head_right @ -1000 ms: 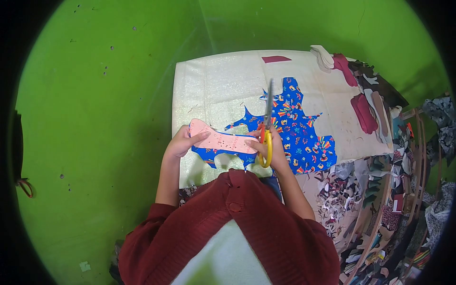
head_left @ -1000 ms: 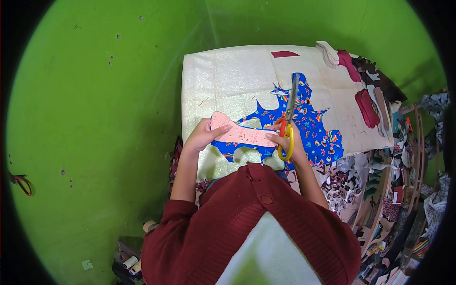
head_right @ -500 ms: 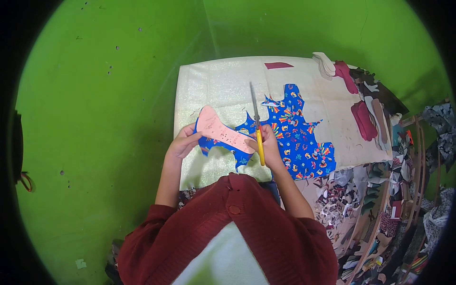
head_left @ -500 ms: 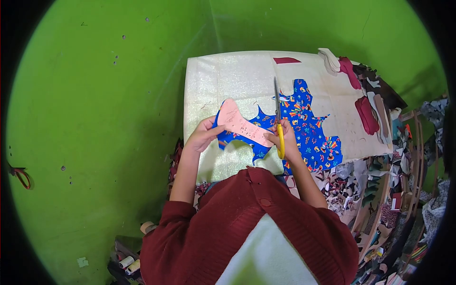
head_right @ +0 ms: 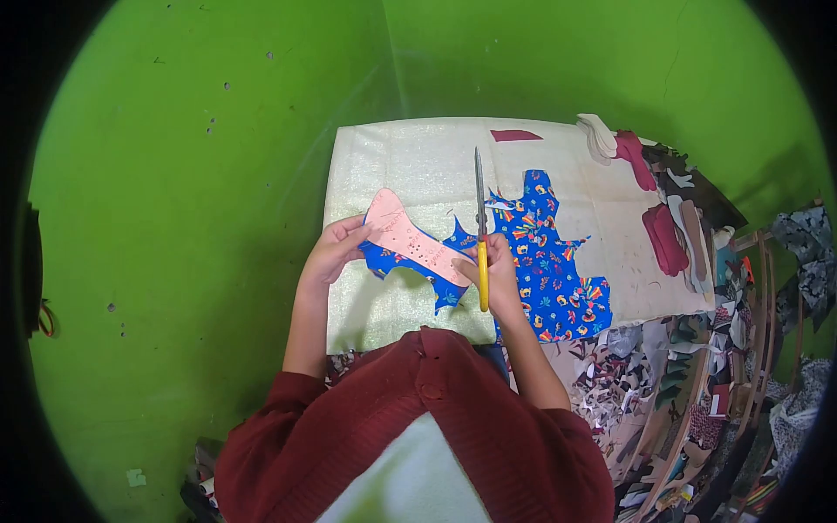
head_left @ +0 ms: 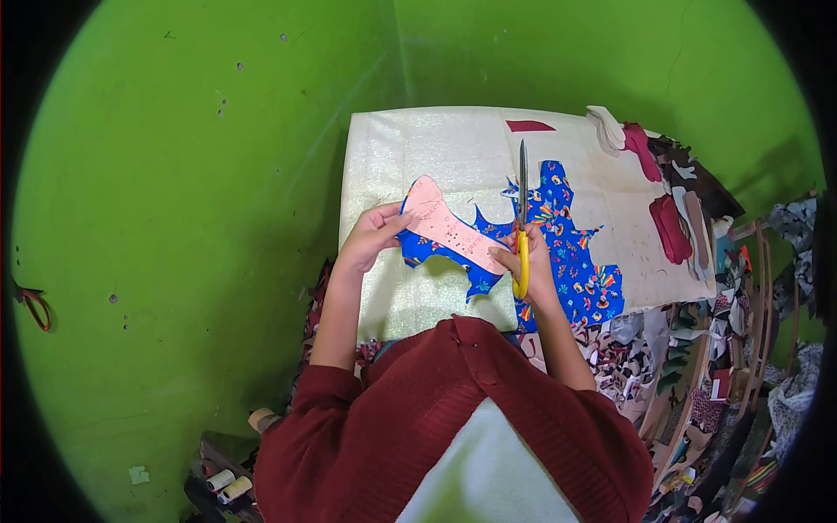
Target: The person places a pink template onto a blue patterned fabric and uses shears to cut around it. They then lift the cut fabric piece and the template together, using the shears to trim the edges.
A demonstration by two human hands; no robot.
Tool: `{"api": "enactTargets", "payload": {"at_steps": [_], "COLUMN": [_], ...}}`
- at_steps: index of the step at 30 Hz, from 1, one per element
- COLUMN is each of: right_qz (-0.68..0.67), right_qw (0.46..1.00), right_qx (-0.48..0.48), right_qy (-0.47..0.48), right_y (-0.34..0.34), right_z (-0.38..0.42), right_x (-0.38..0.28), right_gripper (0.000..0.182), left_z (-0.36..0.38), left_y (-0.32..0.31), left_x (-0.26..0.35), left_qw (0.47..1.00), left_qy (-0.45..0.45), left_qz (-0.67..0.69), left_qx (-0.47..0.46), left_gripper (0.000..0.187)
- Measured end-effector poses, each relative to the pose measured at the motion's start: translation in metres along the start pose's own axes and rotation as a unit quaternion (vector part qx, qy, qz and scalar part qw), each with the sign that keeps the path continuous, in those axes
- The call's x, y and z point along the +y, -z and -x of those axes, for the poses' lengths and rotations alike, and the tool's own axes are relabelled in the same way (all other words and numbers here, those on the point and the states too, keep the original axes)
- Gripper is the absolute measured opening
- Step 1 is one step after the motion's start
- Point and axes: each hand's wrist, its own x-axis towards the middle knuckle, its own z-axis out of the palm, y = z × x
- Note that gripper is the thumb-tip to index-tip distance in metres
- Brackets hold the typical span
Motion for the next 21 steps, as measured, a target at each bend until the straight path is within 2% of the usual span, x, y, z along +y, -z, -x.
{"api": "enactTargets", "payload": {"at_steps": [4,6,16,18,21], "right_qz": [0.001,0.001,-0.026,-0.030,-0.036], "right_qw": [1.000,1.000,0.999,0.999,0.998], "right_qx": [-0.008,-0.012,-0.033,-0.037,-0.040], "right_qy": [-0.002,-0.006,-0.015,-0.013,-0.022], "right_y": [-0.001,0.002,0.004,0.003,0.002], "right_z": [0.000,0.000,0.004,0.005,0.006], "right_x": [-0.003,0.001,-0.004,-0.006,-0.010], "right_gripper": [0.038,0.038,0.039,0.039,0.040], "left_z": [-0.007,-0.006,-0.005,-0.002,-0.003], "left_y": [-0.003,-0.005,-0.001,-0.005,-0.012], "left_x": [-0.005,-0.004,-0.004,-0.004,-0.004], "left_qw": [0.994,0.999,0.998,0.999,0.997], "left_qy": [-0.021,-0.033,-0.045,-0.009,0.021], "left_qz": [-0.105,-0.035,-0.029,0.021,0.054], "left_qx": [0.024,0.023,-0.011,-0.049,-0.058], "left_gripper": [0.028,0.028,0.029,0.029,0.031]}}
